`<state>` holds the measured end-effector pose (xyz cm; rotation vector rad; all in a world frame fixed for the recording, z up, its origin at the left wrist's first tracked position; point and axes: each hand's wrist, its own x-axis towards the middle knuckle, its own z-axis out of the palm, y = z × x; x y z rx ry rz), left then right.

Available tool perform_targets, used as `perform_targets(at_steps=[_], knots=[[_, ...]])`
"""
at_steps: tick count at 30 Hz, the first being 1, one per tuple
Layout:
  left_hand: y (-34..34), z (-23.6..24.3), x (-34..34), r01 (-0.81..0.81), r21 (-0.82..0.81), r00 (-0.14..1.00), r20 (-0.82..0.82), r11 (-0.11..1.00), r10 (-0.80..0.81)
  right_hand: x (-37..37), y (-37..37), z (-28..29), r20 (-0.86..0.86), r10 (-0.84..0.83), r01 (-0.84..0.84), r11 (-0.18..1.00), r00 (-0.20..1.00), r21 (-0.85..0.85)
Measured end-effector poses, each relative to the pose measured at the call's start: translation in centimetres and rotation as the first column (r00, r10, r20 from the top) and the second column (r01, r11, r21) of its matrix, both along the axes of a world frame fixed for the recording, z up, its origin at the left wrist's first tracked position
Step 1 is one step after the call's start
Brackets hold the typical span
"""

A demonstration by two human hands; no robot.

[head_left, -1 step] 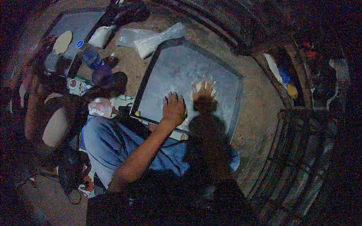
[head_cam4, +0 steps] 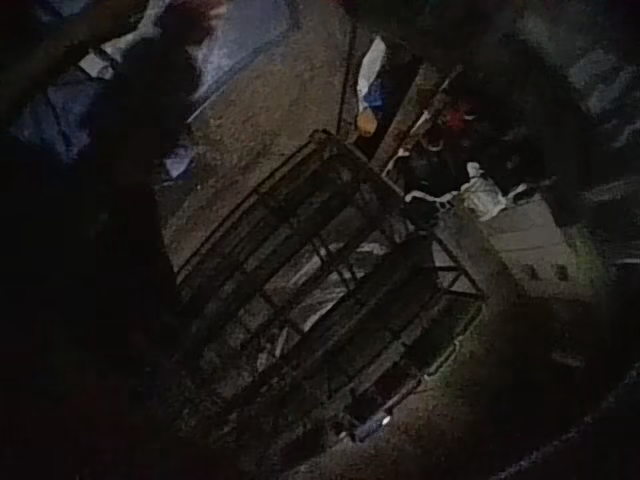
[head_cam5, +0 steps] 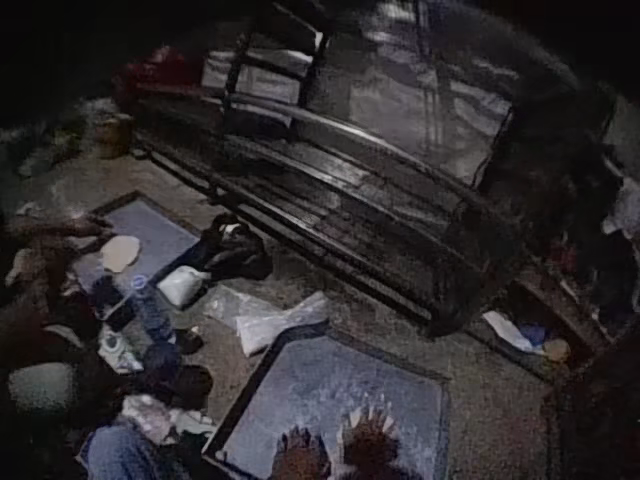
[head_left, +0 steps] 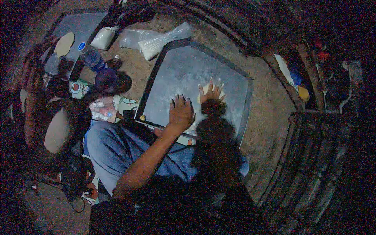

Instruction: The person kneads a piece of dough on a metal tray, folding it, rolling it with their hands, and occasionally picking it up to stretch it.

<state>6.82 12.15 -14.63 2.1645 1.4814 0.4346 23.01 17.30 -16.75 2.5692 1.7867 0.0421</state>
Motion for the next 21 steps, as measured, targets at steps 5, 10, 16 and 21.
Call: perform_targets(at_steps=[5,10,16,21], knots=[[0.1,2.2,0.2,0.054,-0.25,0.994,-0.074,0.967,-0.075,-1.1,2.2,3.4,-0.099,-0.105,0.072,0.953,0.989,-0.293],[0.0,0.2,-0.1,0.056,-0.102,0.993,-0.101,0.993,-0.066,1.7,3.1,4.6,-0.354,0.014,-0.149,0.922,0.935,-0.356],[0.9,-1.5,-0.6,0.054,-0.209,0.982,-0.165,0.976,-0.089,2.2,2.8,3.5,-0.343,0.153,-0.247,0.936,0.927,-0.249],[0.1,-0.8,0.9,0.108,-0.245,0.98,-0.135,0.963,-0.144,2.0,-0.8,-0.3,-0.178,0.202,-0.236,0.951,0.963,-0.201]])
